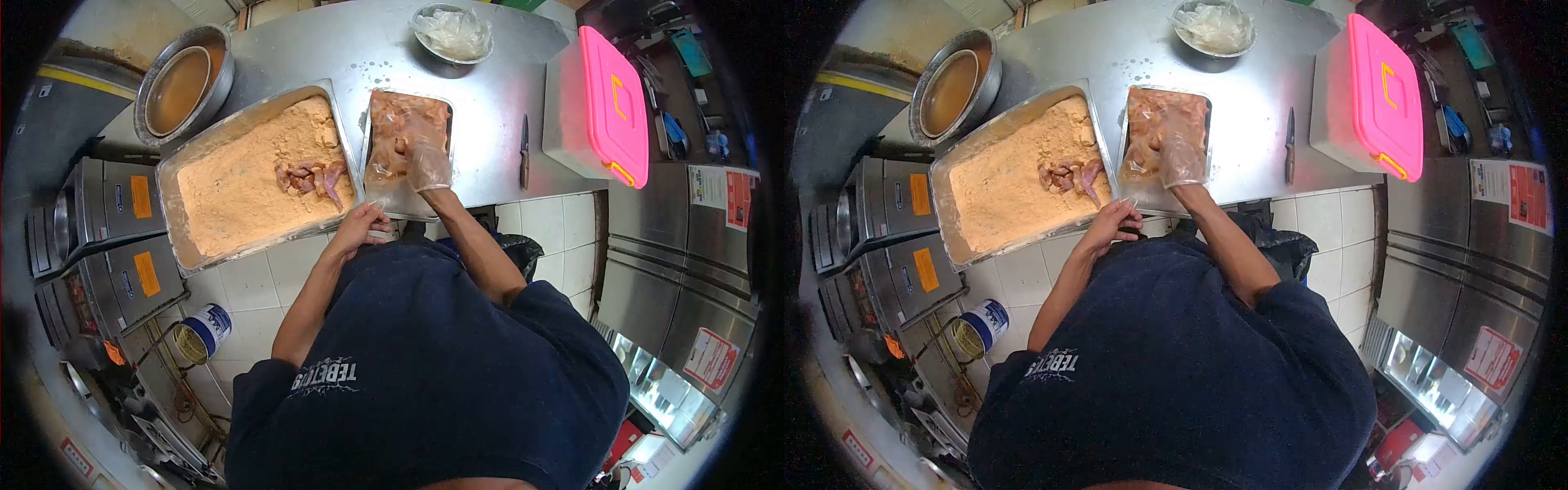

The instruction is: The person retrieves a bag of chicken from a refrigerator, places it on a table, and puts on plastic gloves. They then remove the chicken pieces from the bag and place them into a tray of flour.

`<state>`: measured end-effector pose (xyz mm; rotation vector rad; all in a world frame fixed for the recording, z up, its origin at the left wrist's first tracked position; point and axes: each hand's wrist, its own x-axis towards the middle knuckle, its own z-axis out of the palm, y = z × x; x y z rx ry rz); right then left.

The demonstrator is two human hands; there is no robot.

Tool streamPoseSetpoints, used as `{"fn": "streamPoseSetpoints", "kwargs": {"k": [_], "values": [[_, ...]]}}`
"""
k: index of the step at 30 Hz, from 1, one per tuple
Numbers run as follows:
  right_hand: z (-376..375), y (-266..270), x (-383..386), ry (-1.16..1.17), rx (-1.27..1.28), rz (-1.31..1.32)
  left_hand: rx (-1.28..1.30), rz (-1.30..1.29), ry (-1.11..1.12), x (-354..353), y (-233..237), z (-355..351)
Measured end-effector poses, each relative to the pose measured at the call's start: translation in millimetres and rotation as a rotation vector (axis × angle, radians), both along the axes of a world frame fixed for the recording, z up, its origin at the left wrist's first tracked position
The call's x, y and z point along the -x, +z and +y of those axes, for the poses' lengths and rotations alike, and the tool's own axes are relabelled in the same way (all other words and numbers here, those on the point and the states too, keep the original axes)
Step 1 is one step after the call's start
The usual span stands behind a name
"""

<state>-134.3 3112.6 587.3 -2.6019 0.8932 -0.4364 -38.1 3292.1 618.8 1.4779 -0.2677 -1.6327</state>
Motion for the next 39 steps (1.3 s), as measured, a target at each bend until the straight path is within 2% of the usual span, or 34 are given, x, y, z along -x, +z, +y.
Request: {"fn": "streamPoseSetpoints", "kwargs": {"k": [2, 6, 8, 9, 11, 12, 14, 15, 16, 20, 21, 23, 24, 26, 27, 29, 31, 33, 35, 39], "values": [[0, -9, 0, -0.072, -0.116, -0.197, 0.012, 0.012, -0.012, 0, 2, 2], [-8, -19, -6, -0.136, -0.184, -0.081, 0.013, 0.029, -0.01, 1, -1, 5], [-11, -27, -6, -0.089, -0.607, -0.61, 0.008, 0.025, -0.014, -3, -4, 7], [-12, -24, -3, -0.091, -0.605, -0.611, 0.01, 0.025, -0.017, -3, -4, 6], [-11, -16, 2, 0.01, -0.066, -0.285, -0.018, 0.052, 0.046, -3, -2, 9], [-12, -18, 1, 0.013, -0.066, -0.288, -0.018, 0.049, 0.05, -5, 0, 9], [-8, -17, 1, 0.159, -0.041, -0.041, -0.008, 0.075, 0.1, -7, 3, 13], [-5, -13, 2, 0.155, -0.044, -0.04, -0.011, 0.076, 0.096, -7, 2, 13], [-1, -10, 3, 0.169, -0.049, 0.073, -0.011, 0.081, 0.108, -6, 1, 12], [20, 38, -1, 0.21, -0.073, 0.519, -0.007, 0.093, 0.091, -2, 1, 7], [20, 25, 4, 0.203, -0.072, 0.519, -0.005, 0.093, 0.084, -1, 2, 5], [23, -1, 8, 0.227, 0.167, 0.024, 0.004, 0.082, 0.068, -3, 4, 2], [21, -3, 5, 0.226, 0.168, 0.021, 0.005, 0.079, 0.067, -5, 5, 2], [16, -2, -2, 0.111, 0.013, 0.278, 0.02, 0.104, 0.048, -6, 7, 2], [12, 2, -2, 0.106, 0.012, 0.279, 0.019, 0.105, 0.043, -6, 6, 2], [2, 10, -4, 0.093, -0.199, 0.114, 0.035, 0.098, 0.049, -7, 5, 2], [4, -13, -2, 0.069, -0.182, 0.074, 0.032, 0.097, 0.044, -7, 4, 3], [1, -12, -2, 0.053, -0.164, 0.038, 0.03, 0.1, 0.048, -4, 3, 4], [-15, -7, -8, 0.206, -0.123, 0.211, 0.03, 0.1, 0.054, -3, 4, 4], [-41, -21, -21, 0.253, -0.132, 0.213, 0.017, 0.095, 0.054, -3, 4, 4]]}}
